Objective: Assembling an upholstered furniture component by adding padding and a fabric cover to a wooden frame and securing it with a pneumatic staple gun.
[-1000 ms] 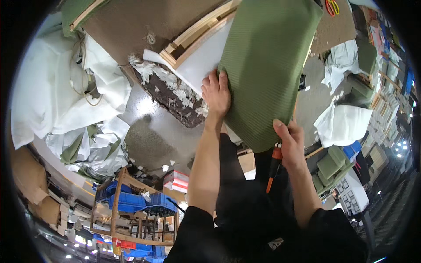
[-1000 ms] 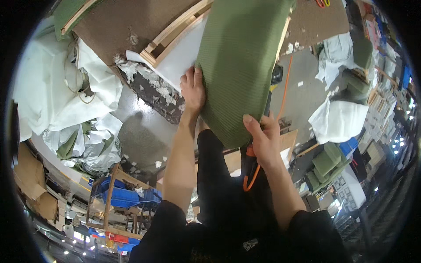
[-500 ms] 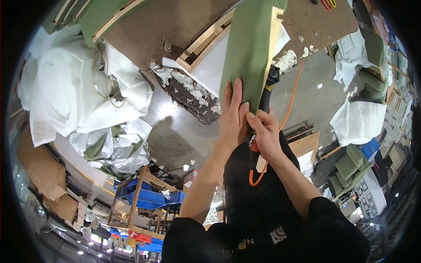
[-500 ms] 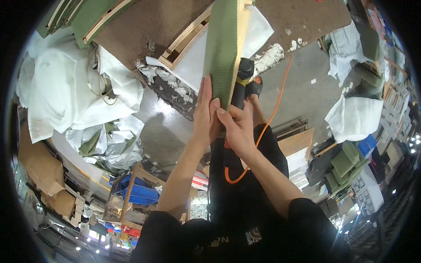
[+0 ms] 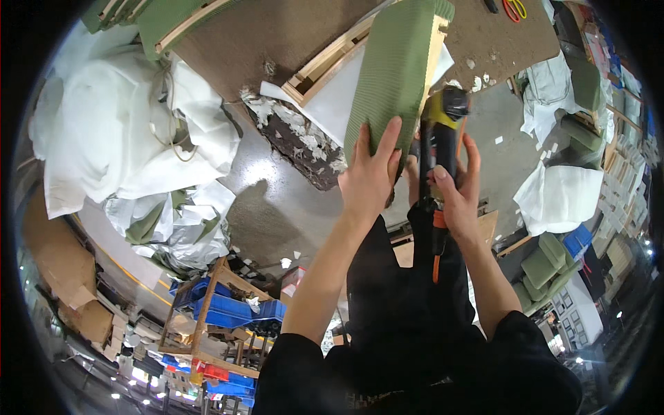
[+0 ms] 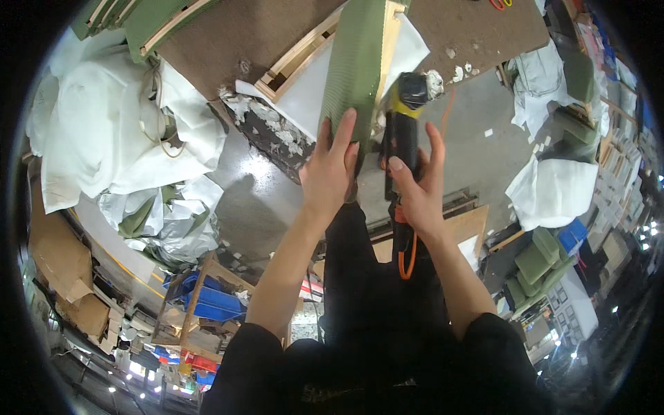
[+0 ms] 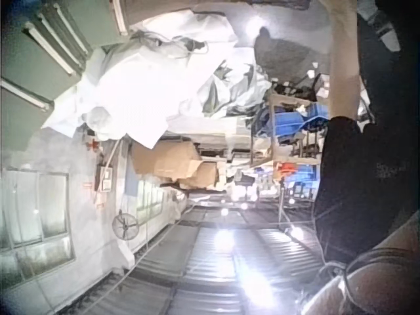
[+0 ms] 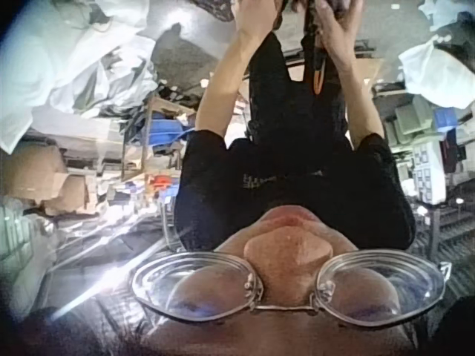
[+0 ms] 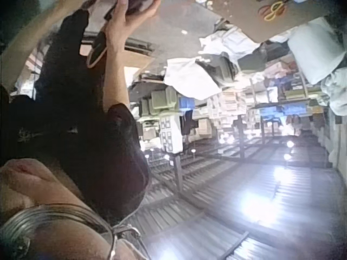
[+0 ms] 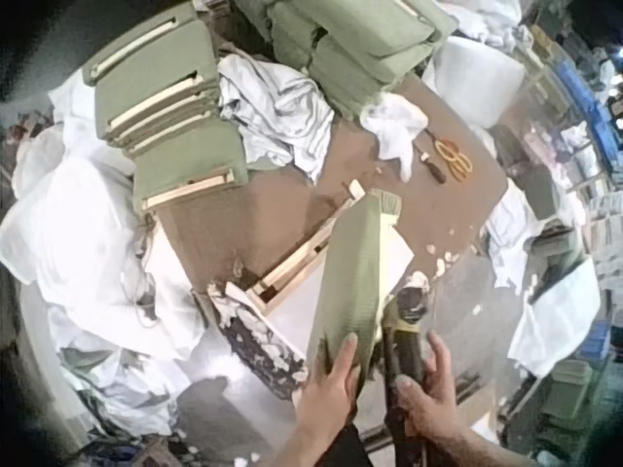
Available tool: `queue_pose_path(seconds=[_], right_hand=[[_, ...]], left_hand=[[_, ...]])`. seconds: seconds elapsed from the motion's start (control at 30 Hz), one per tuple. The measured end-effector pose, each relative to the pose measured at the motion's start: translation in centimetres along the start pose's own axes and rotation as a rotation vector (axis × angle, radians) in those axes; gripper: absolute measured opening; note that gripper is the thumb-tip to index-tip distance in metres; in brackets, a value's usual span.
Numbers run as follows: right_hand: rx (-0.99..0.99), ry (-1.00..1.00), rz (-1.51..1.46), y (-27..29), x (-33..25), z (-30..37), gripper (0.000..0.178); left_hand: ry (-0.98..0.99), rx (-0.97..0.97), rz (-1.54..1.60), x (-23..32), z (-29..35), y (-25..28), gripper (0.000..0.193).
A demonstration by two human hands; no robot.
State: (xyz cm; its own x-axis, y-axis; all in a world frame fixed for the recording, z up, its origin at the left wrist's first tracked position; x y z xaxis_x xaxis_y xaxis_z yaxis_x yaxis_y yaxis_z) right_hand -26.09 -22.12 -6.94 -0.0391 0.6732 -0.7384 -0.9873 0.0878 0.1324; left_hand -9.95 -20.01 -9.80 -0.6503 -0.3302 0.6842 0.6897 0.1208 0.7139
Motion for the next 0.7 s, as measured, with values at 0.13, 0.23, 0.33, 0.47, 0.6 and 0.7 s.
queue_pose_path(seconds=[0.13, 0.23, 0.33, 0.47, 0.6, 0.7], right_hand=[[-0.061, -0.013, 0.382, 3.4, -3.5, -1.1, 0.016], [-0.016, 0.162, 0.664, 3.0, -6.9, -0.3, 0.022], [-0.056, 0.396, 0.823, 1.7, -7.4, -0.4, 0.026], [-0.039, 0.35, 0.997, 1.9, -6.9, -0.4, 0.028], [-0.093, 0.381, 0.971, 1.2, -6.7, 1.1, 0.029], [-0.136, 0.327, 0.937, 1.8, -5.2, 1.9, 0.033]], left_hand=[[0.004, -0.01, 0.032, -0.2, 0.2, -0.2, 0.056], [0.007, -0.001, 0.037, 0.0, 0.1, 0.1, 0.061], [-0.004, 0.008, 0.037, 0.2, 0.4, -0.3, 0.067], [-0.025, 0.049, -0.004, 0.3, 0.6, -0.5, 0.074], [-0.032, 0.053, -0.021, 0.2, 0.5, -0.4, 0.08], [0.035, -0.05, -0.016, 0.0, 0.7, -1.1, 0.086]])
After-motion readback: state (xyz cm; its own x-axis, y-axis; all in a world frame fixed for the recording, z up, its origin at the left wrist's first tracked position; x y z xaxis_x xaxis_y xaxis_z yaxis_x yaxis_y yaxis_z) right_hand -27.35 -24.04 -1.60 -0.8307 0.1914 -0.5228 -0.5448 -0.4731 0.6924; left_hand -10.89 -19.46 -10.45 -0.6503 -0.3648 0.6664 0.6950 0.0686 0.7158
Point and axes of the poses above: each hand's wrist, its own z-axis away from the middle knuckle, its own y-axis out of the back of the hand, x = y × z, the point moved 7 cm from there along -z, towards the middle knuckle, and after that the axes turned 10 degrees about x, right-handed, at the moved point
